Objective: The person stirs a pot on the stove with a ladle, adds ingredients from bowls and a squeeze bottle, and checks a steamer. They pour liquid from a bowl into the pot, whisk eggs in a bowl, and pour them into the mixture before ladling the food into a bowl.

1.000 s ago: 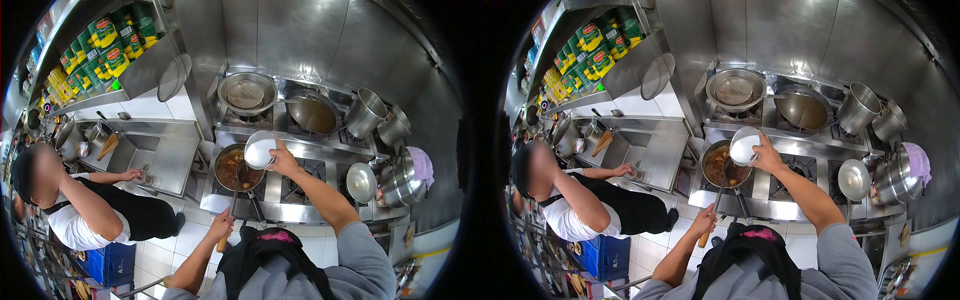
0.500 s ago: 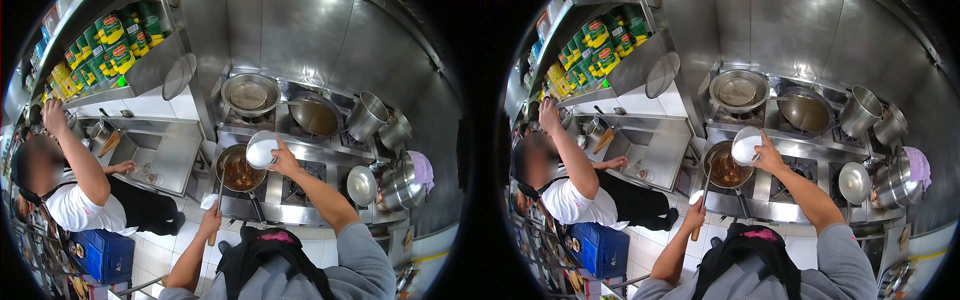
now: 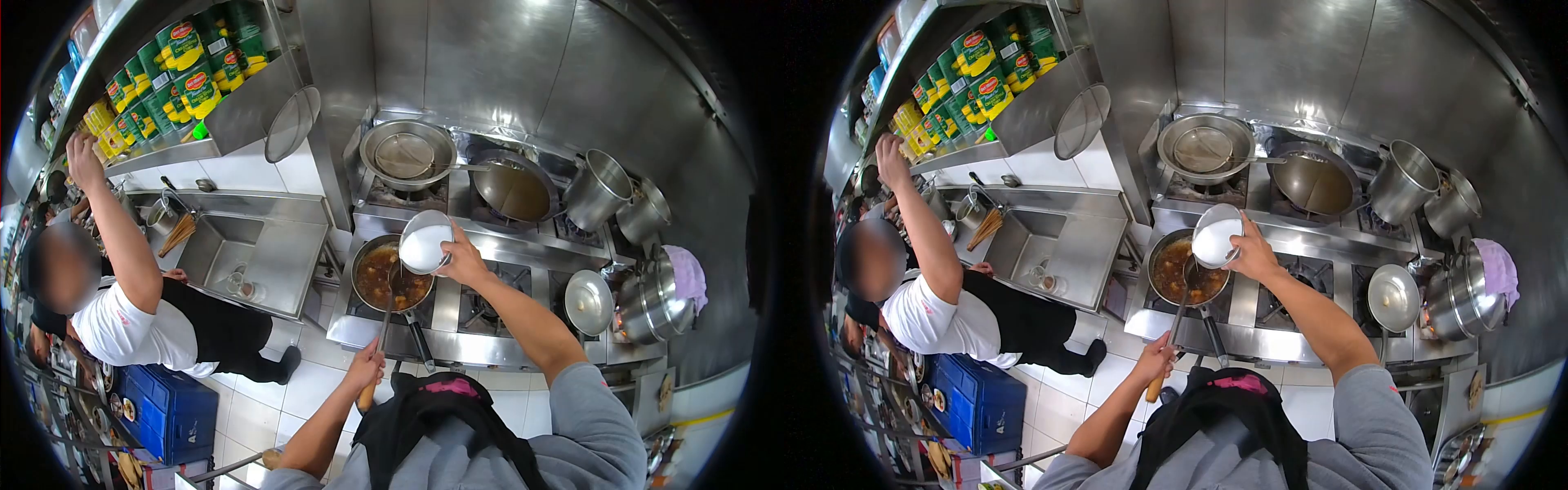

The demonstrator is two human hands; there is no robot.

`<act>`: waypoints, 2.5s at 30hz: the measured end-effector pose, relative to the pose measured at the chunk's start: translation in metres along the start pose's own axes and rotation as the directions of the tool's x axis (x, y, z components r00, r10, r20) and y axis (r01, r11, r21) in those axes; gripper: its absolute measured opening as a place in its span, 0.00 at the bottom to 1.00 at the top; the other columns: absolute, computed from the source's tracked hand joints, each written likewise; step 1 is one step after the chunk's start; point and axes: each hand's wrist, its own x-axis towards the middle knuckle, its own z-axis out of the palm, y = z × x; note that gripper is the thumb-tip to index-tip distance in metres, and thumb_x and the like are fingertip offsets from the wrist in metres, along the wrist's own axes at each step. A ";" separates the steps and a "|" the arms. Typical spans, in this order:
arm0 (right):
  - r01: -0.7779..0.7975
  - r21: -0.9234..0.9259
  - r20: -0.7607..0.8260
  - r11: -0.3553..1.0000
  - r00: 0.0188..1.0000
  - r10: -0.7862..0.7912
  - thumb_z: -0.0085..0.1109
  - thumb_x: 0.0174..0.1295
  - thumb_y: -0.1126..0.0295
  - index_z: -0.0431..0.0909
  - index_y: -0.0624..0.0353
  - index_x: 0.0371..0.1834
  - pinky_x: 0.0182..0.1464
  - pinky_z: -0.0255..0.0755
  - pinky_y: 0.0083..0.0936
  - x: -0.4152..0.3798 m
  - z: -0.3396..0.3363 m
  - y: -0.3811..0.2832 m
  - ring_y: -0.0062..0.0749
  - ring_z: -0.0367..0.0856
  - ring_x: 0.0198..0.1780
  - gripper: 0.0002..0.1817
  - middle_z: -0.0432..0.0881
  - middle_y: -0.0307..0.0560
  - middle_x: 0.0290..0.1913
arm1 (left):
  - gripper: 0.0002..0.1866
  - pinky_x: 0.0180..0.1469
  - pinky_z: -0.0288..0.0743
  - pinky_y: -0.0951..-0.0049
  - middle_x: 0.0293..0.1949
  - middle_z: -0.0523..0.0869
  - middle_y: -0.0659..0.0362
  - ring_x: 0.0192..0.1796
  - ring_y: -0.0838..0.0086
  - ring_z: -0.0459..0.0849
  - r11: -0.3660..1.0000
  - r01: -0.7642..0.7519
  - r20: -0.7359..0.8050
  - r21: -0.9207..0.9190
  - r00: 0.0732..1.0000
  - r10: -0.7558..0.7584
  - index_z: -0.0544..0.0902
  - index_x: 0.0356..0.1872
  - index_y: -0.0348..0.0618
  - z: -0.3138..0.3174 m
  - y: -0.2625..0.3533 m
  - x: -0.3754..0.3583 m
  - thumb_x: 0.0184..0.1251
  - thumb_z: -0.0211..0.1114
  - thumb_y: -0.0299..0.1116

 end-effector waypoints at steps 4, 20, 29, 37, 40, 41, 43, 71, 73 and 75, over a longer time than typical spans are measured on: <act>-0.013 0.001 0.006 1.000 1.000 0.013 0.87 0.34 0.62 0.77 0.58 0.31 0.69 0.72 0.51 -0.002 0.000 -0.002 0.74 0.56 0.78 0.26 0.50 0.67 0.82 | 0.33 0.21 0.74 0.73 0.29 0.77 0.61 0.20 0.78 0.73 0.986 -0.002 -0.025 0.167 1.000 0.006 0.60 0.81 0.52 -0.031 0.004 -0.039 0.77 0.56 0.31; -0.066 -0.016 -0.008 0.998 0.998 0.066 0.87 0.34 0.61 0.78 0.59 0.30 0.68 0.73 0.50 -0.007 -0.002 -0.013 0.67 0.57 0.79 0.26 0.50 0.65 0.82 | 0.35 0.20 0.72 0.73 0.23 0.78 0.61 0.18 0.76 0.74 0.974 -0.159 -0.175 0.160 0.967 0.186 0.57 0.82 0.57 -0.004 -0.017 0.053 0.77 0.56 0.31; -0.203 0.327 -0.160 0.923 0.951 0.266 0.89 0.33 0.61 0.73 0.59 0.25 0.60 0.76 0.40 -0.039 0.000 0.001 0.55 0.76 0.66 0.28 0.64 0.68 0.75 | 0.06 0.20 0.73 0.84 0.31 0.75 0.58 0.20 0.84 0.72 0.257 0.442 0.453 -0.859 0.891 -0.021 0.71 0.43 0.42 -0.008 0.005 0.025 0.80 0.56 0.32; -0.229 0.723 -0.134 0.652 0.880 0.457 0.89 0.37 0.70 0.63 0.56 0.24 0.54 0.73 0.30 -0.125 -0.015 -0.004 0.33 0.77 0.52 0.32 0.76 0.47 0.45 | 0.10 0.23 0.71 0.79 0.30 0.76 0.60 0.22 0.82 0.71 0.967 0.086 0.023 -0.240 0.996 -0.082 0.72 0.54 0.45 0.000 0.079 -0.037 0.75 0.53 0.28; -0.098 0.653 -0.303 0.751 0.875 0.378 0.90 0.35 0.72 0.63 0.55 0.25 0.54 0.74 0.33 -0.169 0.000 0.020 0.34 0.78 0.52 0.33 0.77 0.45 0.42 | 0.29 0.22 0.70 0.74 0.30 0.74 0.61 0.21 0.79 0.71 0.999 0.025 -0.051 0.034 0.998 -0.024 0.60 0.76 0.43 -0.009 0.068 -0.035 0.75 0.54 0.29; -0.093 0.646 -0.320 0.757 0.868 0.380 0.90 0.35 0.71 0.63 0.55 0.25 0.54 0.75 0.34 -0.182 0.000 0.023 0.34 0.79 0.51 0.33 0.78 0.44 0.40 | 0.35 0.22 0.70 0.74 0.29 0.74 0.61 0.21 0.79 0.72 0.988 -0.004 -0.104 0.153 0.994 0.020 0.54 0.81 0.44 -0.009 0.069 -0.038 0.75 0.53 0.29; -0.113 0.540 -0.359 0.834 0.865 0.350 0.90 0.34 0.70 0.63 0.54 0.25 0.55 0.75 0.40 -0.213 -0.005 0.028 0.37 0.80 0.49 0.33 0.77 0.43 0.36 | 0.37 0.22 0.72 0.72 0.28 0.74 0.62 0.21 0.79 0.72 0.980 0.005 -0.100 0.197 0.995 0.015 0.50 0.83 0.45 -0.013 0.068 -0.039 0.77 0.54 0.30; -0.268 0.579 -0.328 0.770 0.788 0.521 0.88 0.37 0.72 0.69 0.57 0.25 0.65 0.70 0.39 -0.323 -0.026 -0.015 0.50 0.75 0.66 0.27 0.73 0.55 0.61 | 0.34 0.39 0.83 0.51 0.37 0.82 0.50 0.36 0.53 0.88 -0.243 -0.045 0.149 0.969 0.891 0.430 0.73 0.73 0.69 -0.084 0.042 -0.033 0.66 0.57 0.26; -0.238 0.614 -0.325 0.752 0.792 0.517 0.88 0.38 0.72 0.69 0.57 0.25 0.66 0.70 0.39 -0.318 -0.026 -0.019 0.50 0.74 0.67 0.27 0.72 0.55 0.63 | 0.32 0.39 0.83 0.51 0.37 0.82 0.51 0.37 0.53 0.88 -0.252 -0.001 0.123 0.968 0.876 0.466 0.75 0.71 0.71 -0.088 0.066 -0.046 0.66 0.57 0.27; -0.211 0.648 -0.320 0.732 0.796 0.513 0.88 0.38 0.73 0.69 0.57 0.26 0.67 0.69 0.39 -0.316 -0.027 -0.020 0.51 0.73 0.69 0.27 0.71 0.55 0.65 | 0.30 0.39 0.83 0.51 0.37 0.82 0.51 0.37 0.53 0.88 -0.259 0.015 0.116 0.966 0.868 0.482 0.77 0.69 0.69 -0.093 0.078 -0.043 0.66 0.58 0.28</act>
